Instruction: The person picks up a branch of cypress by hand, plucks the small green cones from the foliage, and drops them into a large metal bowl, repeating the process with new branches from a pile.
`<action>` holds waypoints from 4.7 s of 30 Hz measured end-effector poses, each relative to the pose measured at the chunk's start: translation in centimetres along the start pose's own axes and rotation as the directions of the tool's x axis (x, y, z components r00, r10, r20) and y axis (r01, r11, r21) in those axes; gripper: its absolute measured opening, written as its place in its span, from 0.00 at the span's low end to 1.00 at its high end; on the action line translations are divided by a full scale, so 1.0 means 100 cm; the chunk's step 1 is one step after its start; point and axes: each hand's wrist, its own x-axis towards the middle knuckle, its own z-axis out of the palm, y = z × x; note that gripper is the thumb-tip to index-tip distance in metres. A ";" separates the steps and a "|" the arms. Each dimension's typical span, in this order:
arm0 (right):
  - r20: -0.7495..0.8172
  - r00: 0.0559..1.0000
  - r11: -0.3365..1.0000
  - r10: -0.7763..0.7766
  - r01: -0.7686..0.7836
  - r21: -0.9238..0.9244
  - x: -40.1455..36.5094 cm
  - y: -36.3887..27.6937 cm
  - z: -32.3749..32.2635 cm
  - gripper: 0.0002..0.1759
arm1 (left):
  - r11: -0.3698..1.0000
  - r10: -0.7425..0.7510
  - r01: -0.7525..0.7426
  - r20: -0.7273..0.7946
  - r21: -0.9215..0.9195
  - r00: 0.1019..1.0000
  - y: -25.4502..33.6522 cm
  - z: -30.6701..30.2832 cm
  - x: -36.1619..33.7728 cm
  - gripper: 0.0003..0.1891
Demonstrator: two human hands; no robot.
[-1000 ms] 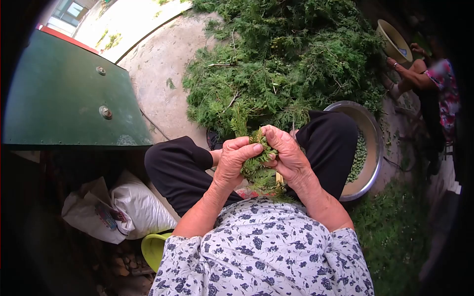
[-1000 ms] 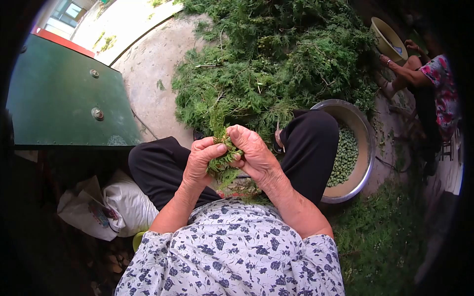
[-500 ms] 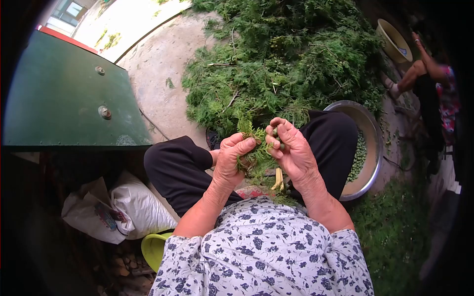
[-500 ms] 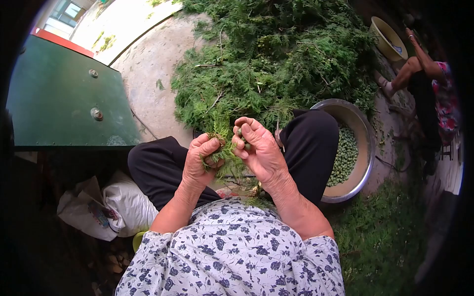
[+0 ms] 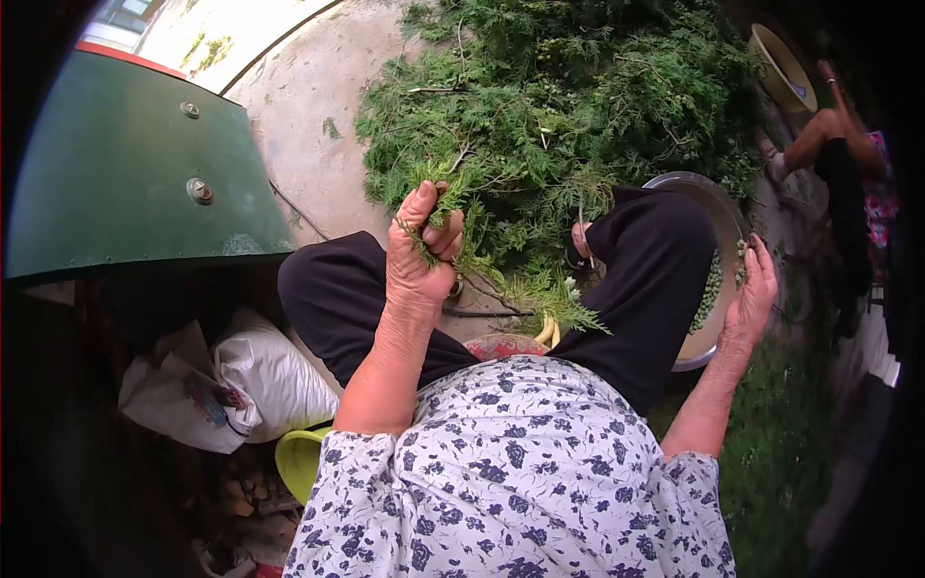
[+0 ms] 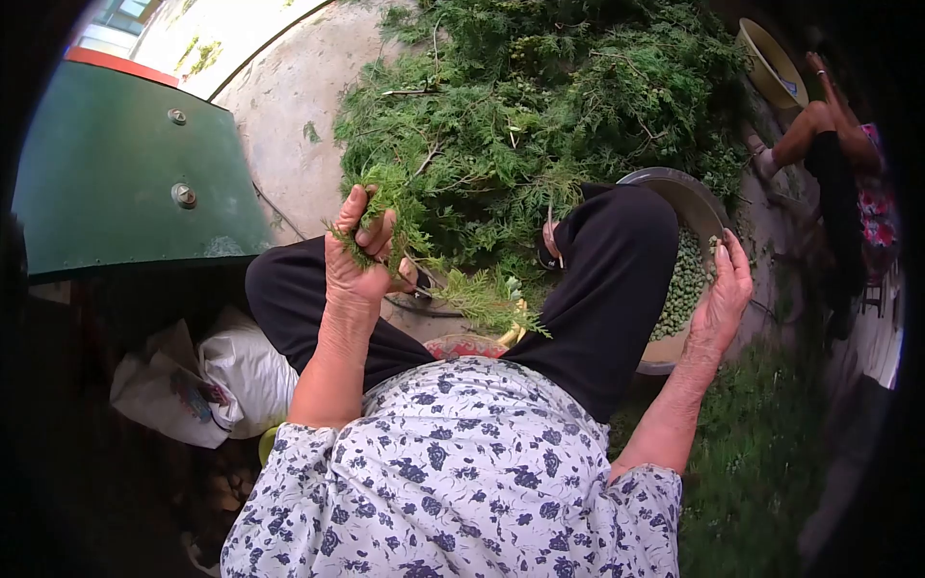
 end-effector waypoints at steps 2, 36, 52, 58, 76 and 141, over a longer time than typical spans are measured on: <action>-0.061 0.998 0.998 0.023 -0.027 -0.058 0.001 0.011 -0.018 0.18 | 0.999 0.033 -0.027 0.135 -0.047 0.990 0.005 -0.003 0.006 0.10; 0.645 0.730 0.969 0.228 -0.235 -0.077 -0.134 -0.015 0.160 0.10 | 0.395 -0.005 -0.400 0.437 0.827 0.899 -0.005 0.021 -0.019 0.21; 0.723 0.530 0.759 0.442 -0.650 0.013 -0.130 -0.046 0.144 0.12 | 0.579 -0.271 -0.260 0.484 0.773 0.832 -0.034 0.031 -0.026 0.08; 0.366 0.920 0.920 0.140 -0.258 0.297 -0.091 -0.056 0.091 0.12 | 0.778 -0.162 -0.141 0.411 0.612 0.897 -0.018 0.032 -0.030 0.06; 0.021 0.906 0.778 -0.422 0.374 -0.506 -0.071 -0.025 0.058 0.07 | 0.978 0.204 -0.128 0.645 -0.164 0.736 0.036 0.002 0.011 0.12; 0.891 0.414 0.983 -0.184 0.082 0.165 0.099 -0.130 0.443 0.17 | 0.913 0.353 -0.373 -0.137 -0.168 0.926 0.154 -0.003 0.103 0.06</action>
